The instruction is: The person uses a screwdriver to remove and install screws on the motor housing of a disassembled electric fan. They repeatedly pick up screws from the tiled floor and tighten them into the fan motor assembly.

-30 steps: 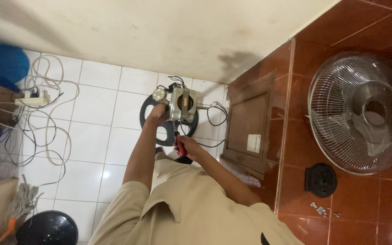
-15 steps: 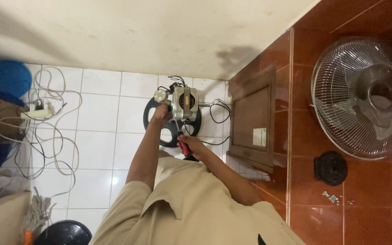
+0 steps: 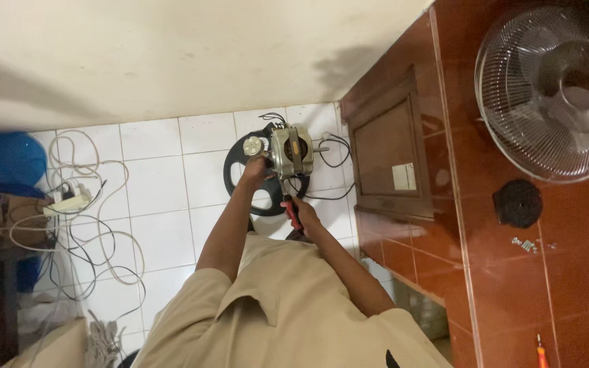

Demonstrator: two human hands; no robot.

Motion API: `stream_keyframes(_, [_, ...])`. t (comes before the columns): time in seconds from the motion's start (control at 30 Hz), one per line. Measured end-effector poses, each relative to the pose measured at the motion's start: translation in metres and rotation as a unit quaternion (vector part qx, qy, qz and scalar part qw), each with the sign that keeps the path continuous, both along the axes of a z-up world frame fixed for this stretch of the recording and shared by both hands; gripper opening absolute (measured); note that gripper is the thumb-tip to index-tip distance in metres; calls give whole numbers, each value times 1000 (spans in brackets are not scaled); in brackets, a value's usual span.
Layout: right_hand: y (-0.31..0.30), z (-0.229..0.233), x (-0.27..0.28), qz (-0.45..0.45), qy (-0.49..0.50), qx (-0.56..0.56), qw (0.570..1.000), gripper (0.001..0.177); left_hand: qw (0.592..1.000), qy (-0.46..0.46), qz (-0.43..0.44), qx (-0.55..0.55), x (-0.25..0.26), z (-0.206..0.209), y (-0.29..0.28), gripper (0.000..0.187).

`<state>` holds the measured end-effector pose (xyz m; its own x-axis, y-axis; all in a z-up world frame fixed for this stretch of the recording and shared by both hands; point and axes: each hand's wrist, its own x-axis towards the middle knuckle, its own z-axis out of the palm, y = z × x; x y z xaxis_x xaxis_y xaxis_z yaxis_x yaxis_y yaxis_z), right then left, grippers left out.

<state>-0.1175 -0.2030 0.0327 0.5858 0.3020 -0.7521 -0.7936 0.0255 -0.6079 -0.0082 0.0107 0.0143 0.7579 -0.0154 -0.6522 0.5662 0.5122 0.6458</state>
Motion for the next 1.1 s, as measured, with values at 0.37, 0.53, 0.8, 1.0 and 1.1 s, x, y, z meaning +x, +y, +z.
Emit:
stream_keyframes(0.37, [49,29,-29,-120,-18,-11,993,43,991,5,-135,20,15,-20,29,33])
stream_keyframes(0.53, [71,48,-25,-126,-58,-93,986,43,995,-4,-92,32,20,-27,22,35])
stream_keyframes(0.8, [59,50,-14,-79,-45,-87,992,37,996,-23,-77,-25,22,-33,8,38])
stream_keyframes(1.0, [59,40,-5,-89,-75,-18,993,29,966,-146,-194,-86,29,-27,20,45])
stream_keyframes(1.1, [51,42,-4,-68,-87,-35,993,29,964,-161,-183,-104,30,-26,22,42])
